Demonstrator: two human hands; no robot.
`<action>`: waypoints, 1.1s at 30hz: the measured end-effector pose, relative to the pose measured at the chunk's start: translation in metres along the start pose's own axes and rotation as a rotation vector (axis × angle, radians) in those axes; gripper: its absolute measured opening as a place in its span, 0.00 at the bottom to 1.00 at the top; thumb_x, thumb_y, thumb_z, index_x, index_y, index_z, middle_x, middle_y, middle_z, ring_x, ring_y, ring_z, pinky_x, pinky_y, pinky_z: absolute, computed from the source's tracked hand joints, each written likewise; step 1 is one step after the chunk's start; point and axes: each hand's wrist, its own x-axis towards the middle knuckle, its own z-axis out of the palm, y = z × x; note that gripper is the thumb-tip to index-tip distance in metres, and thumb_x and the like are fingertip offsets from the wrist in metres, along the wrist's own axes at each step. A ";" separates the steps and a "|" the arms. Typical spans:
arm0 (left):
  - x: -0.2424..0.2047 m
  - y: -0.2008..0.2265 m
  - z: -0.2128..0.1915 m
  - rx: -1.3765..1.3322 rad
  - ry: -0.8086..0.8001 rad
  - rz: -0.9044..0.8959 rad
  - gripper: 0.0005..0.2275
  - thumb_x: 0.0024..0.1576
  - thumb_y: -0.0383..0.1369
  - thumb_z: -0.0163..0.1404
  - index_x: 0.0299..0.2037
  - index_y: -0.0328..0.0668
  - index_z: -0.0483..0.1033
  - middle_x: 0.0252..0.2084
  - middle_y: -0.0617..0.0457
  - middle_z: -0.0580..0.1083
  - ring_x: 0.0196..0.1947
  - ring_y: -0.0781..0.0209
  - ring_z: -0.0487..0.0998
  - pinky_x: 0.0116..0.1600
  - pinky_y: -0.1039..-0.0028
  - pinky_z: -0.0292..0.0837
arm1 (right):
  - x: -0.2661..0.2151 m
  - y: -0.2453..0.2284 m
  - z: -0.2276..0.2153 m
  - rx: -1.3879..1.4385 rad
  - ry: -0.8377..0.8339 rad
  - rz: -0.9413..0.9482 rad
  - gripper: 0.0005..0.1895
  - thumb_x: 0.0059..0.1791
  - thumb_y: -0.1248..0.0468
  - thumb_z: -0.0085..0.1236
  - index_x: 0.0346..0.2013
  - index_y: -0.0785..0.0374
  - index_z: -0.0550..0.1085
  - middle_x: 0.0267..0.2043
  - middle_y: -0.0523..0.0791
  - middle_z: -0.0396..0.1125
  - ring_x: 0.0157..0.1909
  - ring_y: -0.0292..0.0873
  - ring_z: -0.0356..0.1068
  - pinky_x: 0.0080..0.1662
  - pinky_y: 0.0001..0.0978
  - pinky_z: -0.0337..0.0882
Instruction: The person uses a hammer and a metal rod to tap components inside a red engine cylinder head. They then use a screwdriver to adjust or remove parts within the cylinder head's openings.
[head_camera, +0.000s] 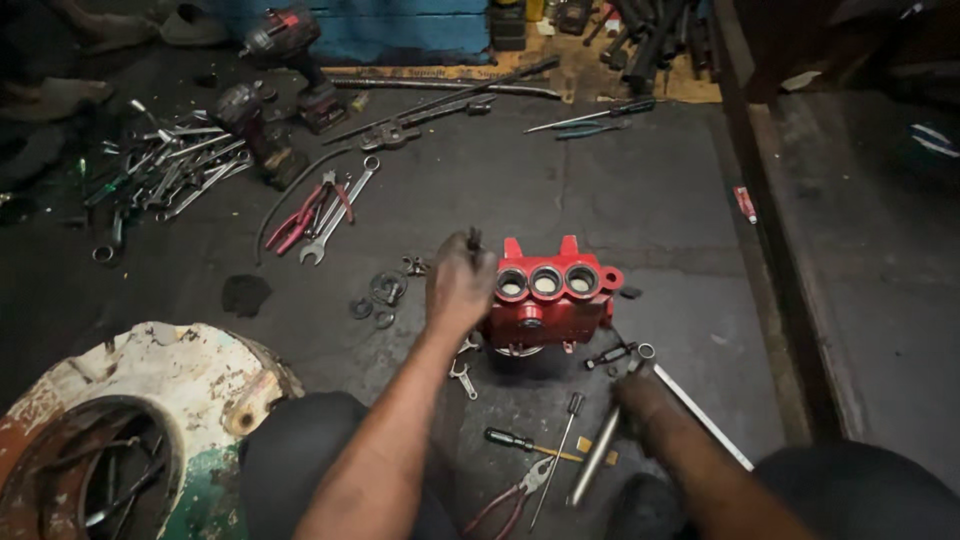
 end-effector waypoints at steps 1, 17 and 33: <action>-0.006 -0.001 -0.001 0.013 0.015 0.026 0.09 0.59 0.33 0.48 0.36 0.31 0.71 0.35 0.34 0.74 0.38 0.33 0.76 0.43 0.49 0.69 | -0.014 0.005 0.031 0.180 -0.105 0.022 0.07 0.44 0.59 0.60 0.34 0.56 0.79 0.39 0.49 0.76 0.44 0.50 0.78 0.44 0.42 0.78; -0.007 -0.006 -0.018 0.156 -0.401 -0.488 0.27 0.52 0.58 0.51 0.49 0.44 0.81 0.50 0.41 0.78 0.52 0.43 0.79 0.56 0.59 0.73 | -0.079 -0.149 -0.182 0.495 0.167 -0.014 0.34 0.41 0.56 0.70 0.54 0.74 0.70 0.39 0.48 0.71 0.41 0.44 0.74 0.40 0.37 0.72; 0.026 0.015 -0.037 -0.127 -0.122 -0.562 0.30 0.47 0.57 0.62 0.43 0.34 0.83 0.37 0.41 0.80 0.39 0.50 0.81 0.48 0.62 0.74 | -0.097 -0.214 -0.250 0.594 0.460 -0.212 0.26 0.47 0.48 0.64 0.40 0.71 0.74 0.34 0.49 0.72 0.35 0.42 0.72 0.38 0.40 0.72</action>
